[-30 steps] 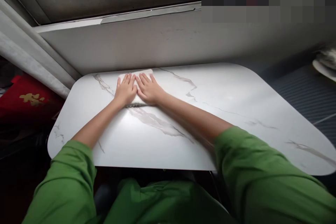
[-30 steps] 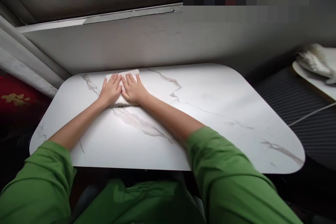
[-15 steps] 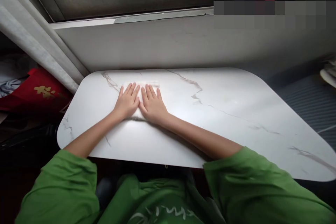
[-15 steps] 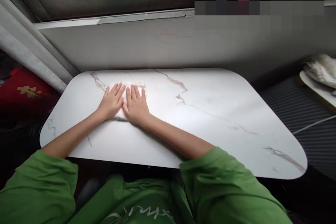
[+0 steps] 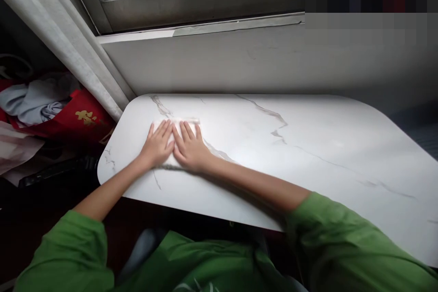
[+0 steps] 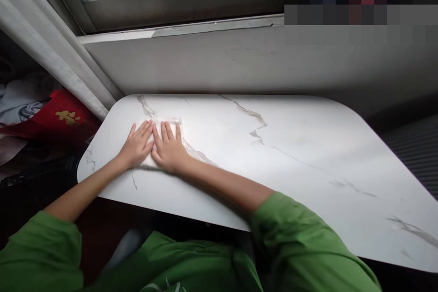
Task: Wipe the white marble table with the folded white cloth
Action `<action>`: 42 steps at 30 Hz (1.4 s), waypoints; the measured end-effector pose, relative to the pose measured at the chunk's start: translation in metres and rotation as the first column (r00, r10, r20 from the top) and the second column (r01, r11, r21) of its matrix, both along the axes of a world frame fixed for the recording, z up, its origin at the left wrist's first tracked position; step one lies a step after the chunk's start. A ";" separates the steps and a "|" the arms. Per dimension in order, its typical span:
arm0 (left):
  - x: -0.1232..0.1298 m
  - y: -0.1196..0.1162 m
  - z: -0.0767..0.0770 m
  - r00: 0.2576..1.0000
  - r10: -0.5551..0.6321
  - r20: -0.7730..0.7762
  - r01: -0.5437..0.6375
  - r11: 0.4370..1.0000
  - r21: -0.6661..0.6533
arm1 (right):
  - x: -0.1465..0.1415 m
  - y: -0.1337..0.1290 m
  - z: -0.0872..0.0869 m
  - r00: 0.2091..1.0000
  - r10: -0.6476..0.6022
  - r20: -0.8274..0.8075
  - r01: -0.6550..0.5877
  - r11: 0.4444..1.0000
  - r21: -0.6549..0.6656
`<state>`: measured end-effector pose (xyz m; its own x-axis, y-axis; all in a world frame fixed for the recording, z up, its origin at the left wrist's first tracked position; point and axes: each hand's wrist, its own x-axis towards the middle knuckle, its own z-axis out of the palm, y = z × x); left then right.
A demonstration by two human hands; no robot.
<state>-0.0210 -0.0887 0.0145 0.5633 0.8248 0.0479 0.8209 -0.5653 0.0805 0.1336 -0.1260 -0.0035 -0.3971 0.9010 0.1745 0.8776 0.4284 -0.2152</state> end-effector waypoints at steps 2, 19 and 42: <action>-0.002 0.051 0.001 0.999 0.047 -0.004 -0.047 0.999 0.012 | -0.009 0.051 0.001 0.998 -0.050 -0.033 0.050 0.999 -0.013; -0.063 -0.001 0.001 0.999 0.028 0.015 -0.029 0.999 0.016 | -0.071 0.000 0.004 0.994 -0.080 -0.077 0.082 0.996 0.026; -0.074 0.170 -0.006 0.998 0.033 0.050 -0.035 0.999 0.030 | -0.091 0.159 -0.003 0.982 -0.157 -0.102 0.157 0.988 -0.011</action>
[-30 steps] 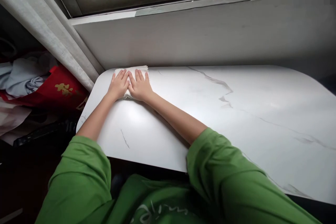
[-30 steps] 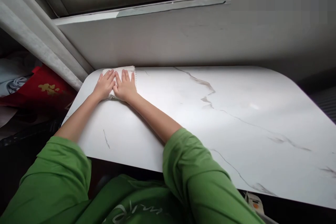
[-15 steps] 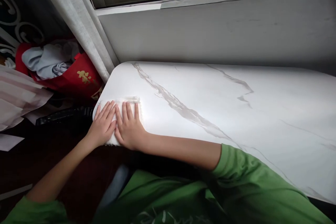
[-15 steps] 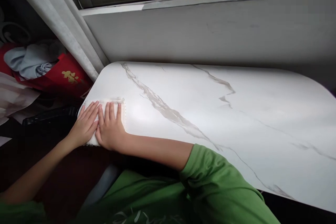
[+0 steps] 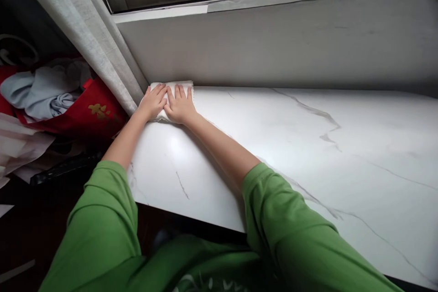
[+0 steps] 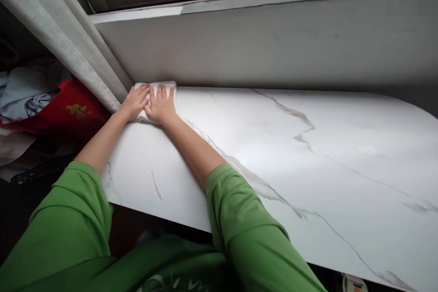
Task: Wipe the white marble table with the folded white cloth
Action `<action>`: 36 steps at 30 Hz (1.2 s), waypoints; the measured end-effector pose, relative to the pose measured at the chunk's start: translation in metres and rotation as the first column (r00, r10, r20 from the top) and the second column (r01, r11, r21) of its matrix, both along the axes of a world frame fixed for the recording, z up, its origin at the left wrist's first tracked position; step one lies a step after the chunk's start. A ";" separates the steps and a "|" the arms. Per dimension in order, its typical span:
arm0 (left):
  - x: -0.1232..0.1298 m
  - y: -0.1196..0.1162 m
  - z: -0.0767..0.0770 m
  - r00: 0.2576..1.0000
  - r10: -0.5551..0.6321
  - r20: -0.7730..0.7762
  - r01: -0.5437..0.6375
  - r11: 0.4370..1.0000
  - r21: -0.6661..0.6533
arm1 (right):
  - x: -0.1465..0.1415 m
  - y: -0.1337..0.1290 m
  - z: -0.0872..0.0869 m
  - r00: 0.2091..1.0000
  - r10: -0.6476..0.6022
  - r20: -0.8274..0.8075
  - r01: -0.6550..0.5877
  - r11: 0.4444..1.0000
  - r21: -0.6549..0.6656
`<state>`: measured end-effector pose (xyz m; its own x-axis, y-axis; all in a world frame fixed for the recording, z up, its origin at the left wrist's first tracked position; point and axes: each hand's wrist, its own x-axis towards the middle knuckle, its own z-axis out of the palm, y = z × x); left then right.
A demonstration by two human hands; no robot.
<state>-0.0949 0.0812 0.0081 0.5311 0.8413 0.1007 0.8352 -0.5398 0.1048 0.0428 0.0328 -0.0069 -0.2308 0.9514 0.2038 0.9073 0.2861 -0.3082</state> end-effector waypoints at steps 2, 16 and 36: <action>0.006 0.006 -0.003 1.000 0.015 0.004 -0.015 1.000 0.020 | 0.005 0.007 0.000 1.000 -0.008 0.009 0.008 1.000 0.008; -0.036 -0.245 0.002 0.995 0.096 -0.002 -0.095 0.986 0.137 | -0.005 -0.194 0.021 0.919 0.390 -0.059 -0.394 0.914 -0.093; 0.121 -0.039 0.005 0.999 -0.034 -0.042 0.035 0.999 0.024 | 0.110 -0.024 -0.003 0.981 -0.156 -0.115 0.157 0.988 0.005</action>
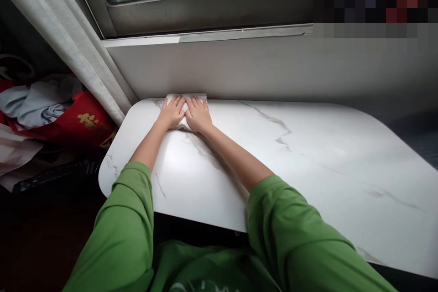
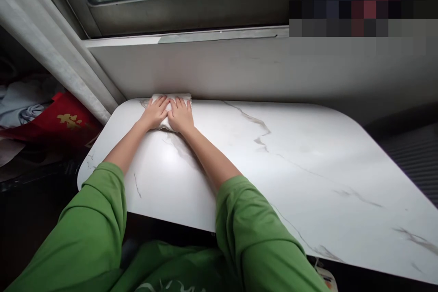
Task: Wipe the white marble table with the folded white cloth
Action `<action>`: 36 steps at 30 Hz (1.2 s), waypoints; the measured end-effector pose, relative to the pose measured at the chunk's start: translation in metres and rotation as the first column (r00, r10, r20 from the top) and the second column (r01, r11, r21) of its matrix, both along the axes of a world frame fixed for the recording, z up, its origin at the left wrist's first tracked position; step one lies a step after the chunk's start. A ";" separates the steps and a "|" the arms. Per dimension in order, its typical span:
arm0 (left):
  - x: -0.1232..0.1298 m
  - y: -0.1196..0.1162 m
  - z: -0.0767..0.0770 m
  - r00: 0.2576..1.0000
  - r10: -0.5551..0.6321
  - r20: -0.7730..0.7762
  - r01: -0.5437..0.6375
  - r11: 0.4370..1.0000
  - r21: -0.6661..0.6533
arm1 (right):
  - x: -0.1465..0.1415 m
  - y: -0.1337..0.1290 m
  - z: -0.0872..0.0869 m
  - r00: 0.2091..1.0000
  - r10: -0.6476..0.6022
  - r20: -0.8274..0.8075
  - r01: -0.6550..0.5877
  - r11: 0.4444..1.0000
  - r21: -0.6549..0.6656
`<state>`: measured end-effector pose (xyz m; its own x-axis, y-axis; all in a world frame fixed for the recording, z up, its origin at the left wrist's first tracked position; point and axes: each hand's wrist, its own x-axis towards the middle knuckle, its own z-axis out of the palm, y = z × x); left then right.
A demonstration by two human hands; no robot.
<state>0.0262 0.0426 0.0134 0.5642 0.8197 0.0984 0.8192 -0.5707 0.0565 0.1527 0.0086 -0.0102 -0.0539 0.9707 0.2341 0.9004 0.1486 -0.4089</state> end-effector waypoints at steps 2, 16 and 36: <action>0.007 -0.010 0.001 1.000 0.005 -0.004 -0.005 1.000 -0.007 | 0.008 -0.008 -0.002 1.000 -0.002 0.029 0.001 0.999 0.032; -0.009 -0.278 -0.011 0.994 -0.056 0.095 0.048 0.996 0.079 | 0.032 -0.256 0.011 0.903 0.399 0.160 -0.400 0.916 -0.025; 0.124 -0.040 -0.011 0.995 -0.093 0.046 0.092 0.996 0.022 | 0.132 -0.046 0.002 0.977 0.066 0.201 -0.050 0.996 -0.079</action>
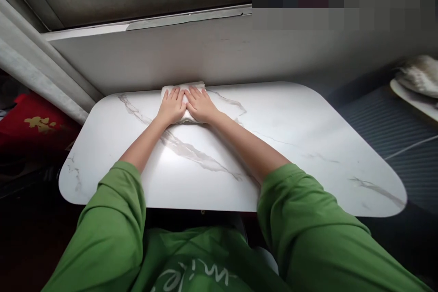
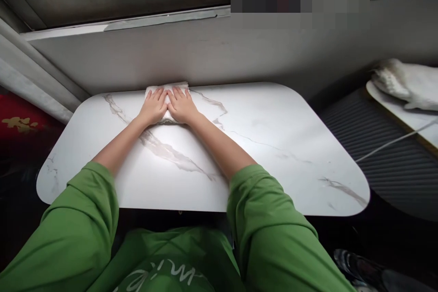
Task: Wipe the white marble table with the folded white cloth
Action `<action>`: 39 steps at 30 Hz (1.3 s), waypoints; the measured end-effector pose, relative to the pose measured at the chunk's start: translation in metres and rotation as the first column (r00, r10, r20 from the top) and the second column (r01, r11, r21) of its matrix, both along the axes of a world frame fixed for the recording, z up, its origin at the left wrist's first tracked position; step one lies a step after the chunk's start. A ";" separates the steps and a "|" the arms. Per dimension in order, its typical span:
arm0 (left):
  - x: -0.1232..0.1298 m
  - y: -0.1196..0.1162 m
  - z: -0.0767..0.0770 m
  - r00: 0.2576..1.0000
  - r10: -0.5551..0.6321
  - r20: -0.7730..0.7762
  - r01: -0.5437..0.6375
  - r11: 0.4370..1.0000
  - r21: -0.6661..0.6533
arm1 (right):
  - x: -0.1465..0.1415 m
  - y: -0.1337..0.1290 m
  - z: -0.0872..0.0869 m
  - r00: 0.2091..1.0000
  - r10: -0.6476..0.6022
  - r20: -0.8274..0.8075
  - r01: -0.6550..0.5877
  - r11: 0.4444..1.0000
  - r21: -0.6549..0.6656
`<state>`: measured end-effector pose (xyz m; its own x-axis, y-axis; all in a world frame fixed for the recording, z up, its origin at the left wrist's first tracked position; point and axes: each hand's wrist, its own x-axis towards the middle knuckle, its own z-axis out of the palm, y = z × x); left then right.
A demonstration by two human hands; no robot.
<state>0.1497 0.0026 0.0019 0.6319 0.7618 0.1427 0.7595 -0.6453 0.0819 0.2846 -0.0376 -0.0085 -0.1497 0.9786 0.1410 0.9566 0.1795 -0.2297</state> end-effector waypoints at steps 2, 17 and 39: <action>-0.003 -0.018 -0.001 1.000 -0.014 0.001 0.014 1.000 -0.006 | 0.001 -0.019 -0.003 1.000 0.013 0.006 -0.013 1.000 0.006; -0.052 -0.212 0.013 0.878 -0.475 0.061 0.474 0.841 -0.261 | -0.017 -0.266 0.002 0.996 0.087 -0.021 -0.087 0.996 0.013; 0.081 -0.124 -0.002 0.971 -0.234 0.040 0.236 0.971 -0.047 | 0.098 -0.153 -0.007 0.996 0.046 0.078 -0.052 0.996 0.076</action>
